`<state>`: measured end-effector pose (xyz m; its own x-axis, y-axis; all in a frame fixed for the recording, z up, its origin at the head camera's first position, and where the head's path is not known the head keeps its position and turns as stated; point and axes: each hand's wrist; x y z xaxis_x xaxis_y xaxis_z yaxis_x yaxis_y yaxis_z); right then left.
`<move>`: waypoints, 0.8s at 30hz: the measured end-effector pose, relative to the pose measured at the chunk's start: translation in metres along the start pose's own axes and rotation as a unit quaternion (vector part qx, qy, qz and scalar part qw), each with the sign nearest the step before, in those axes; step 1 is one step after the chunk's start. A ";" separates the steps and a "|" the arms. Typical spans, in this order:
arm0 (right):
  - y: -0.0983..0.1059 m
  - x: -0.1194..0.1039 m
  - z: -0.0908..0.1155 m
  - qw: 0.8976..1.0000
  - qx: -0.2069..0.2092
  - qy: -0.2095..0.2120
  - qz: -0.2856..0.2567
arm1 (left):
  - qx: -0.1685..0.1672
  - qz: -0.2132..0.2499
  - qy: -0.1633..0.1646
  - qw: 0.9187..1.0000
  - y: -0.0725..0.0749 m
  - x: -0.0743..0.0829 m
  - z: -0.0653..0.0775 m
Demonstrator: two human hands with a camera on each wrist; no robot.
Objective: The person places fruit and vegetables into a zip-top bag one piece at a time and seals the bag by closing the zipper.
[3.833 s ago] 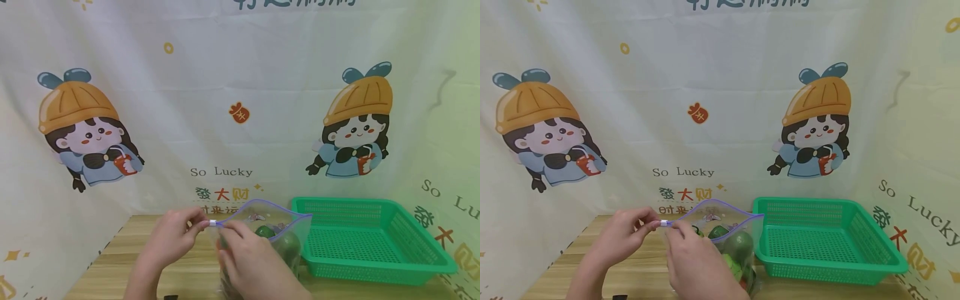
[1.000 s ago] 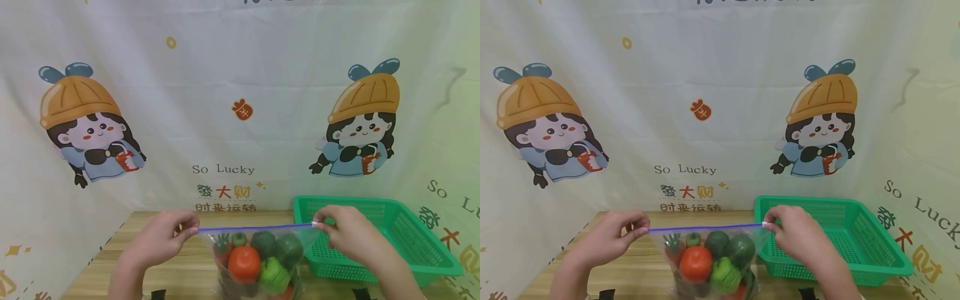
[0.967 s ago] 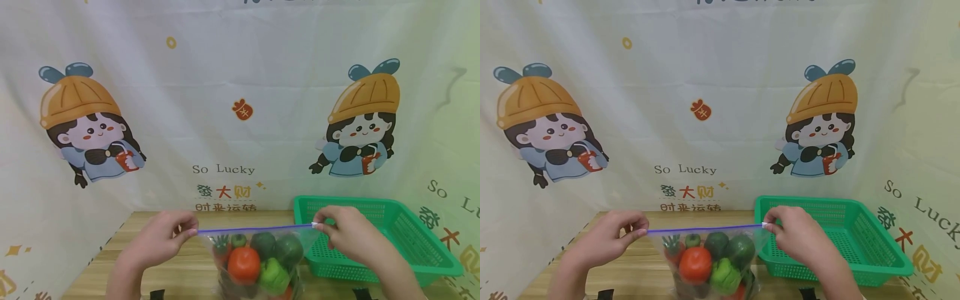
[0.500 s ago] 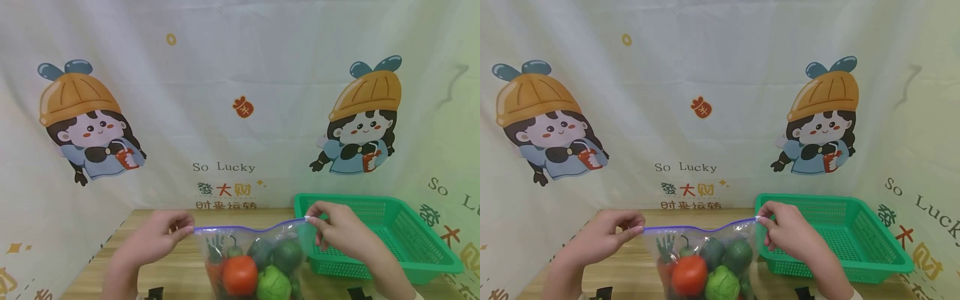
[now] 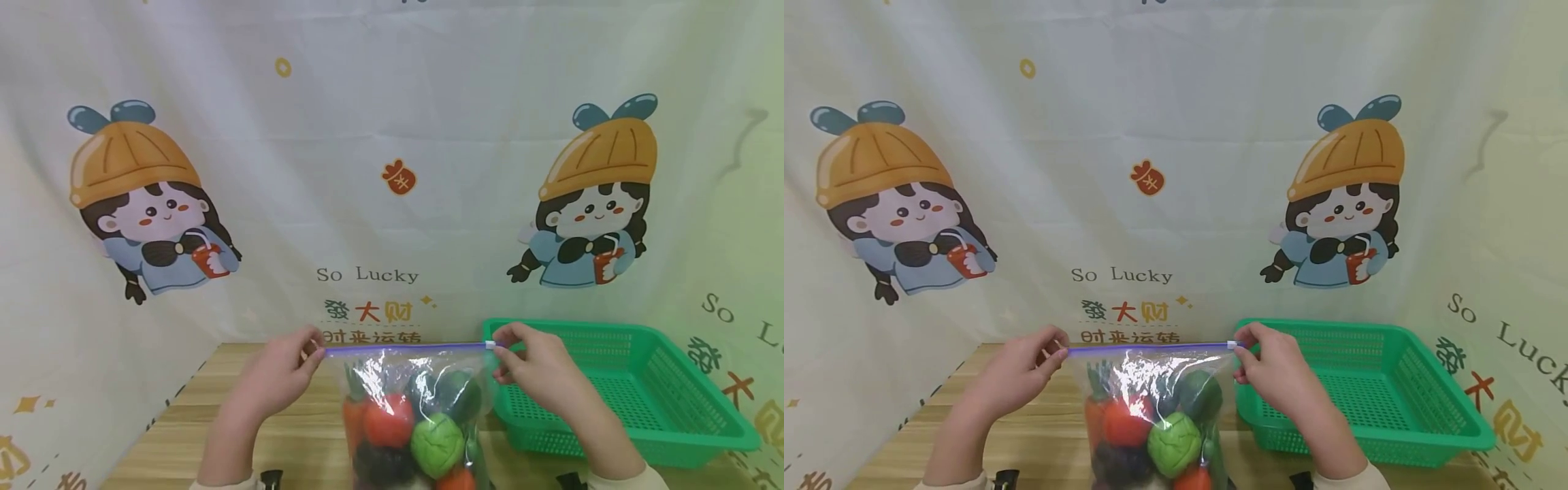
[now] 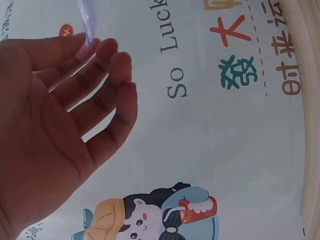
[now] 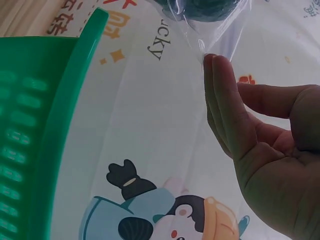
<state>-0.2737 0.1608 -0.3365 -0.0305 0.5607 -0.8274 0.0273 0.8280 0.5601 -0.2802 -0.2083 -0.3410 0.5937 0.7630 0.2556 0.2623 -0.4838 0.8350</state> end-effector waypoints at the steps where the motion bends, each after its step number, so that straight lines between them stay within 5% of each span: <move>1: 0.000 0.000 0.000 1.000 0.002 0.003 0.005 | -0.007 -0.002 0.002 1.000 -0.001 0.001 0.000; 11: -0.003 0.000 0.002 0.992 0.014 0.039 0.119 | -0.078 0.028 0.025 0.996 -0.011 0.010 -0.004; 17: -0.009 -0.002 0.006 0.987 -0.017 0.044 0.151 | -0.152 0.091 0.004 0.984 -0.032 0.021 -0.005; 20: -0.016 0.000 0.010 0.973 -0.070 0.082 0.204 | -0.192 0.106 -0.039 0.975 -0.049 0.031 -0.009; 24: -0.034 0.002 0.016 0.930 -0.176 0.126 0.296 | -0.245 0.082 -0.065 0.964 -0.068 0.048 -0.013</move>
<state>-0.2585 0.1336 -0.3579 -0.3493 0.8657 -0.3586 -0.2143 0.2987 0.9300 -0.2795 -0.1330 -0.3786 0.6955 0.6176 0.3672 -0.2159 -0.3078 0.9266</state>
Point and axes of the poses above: each hand's wrist, its own z-axis away from the middle knuckle, its own y-axis out of the back of the hand, x = y × z, and after that the axes turned 14 degrees about -y, right-handed
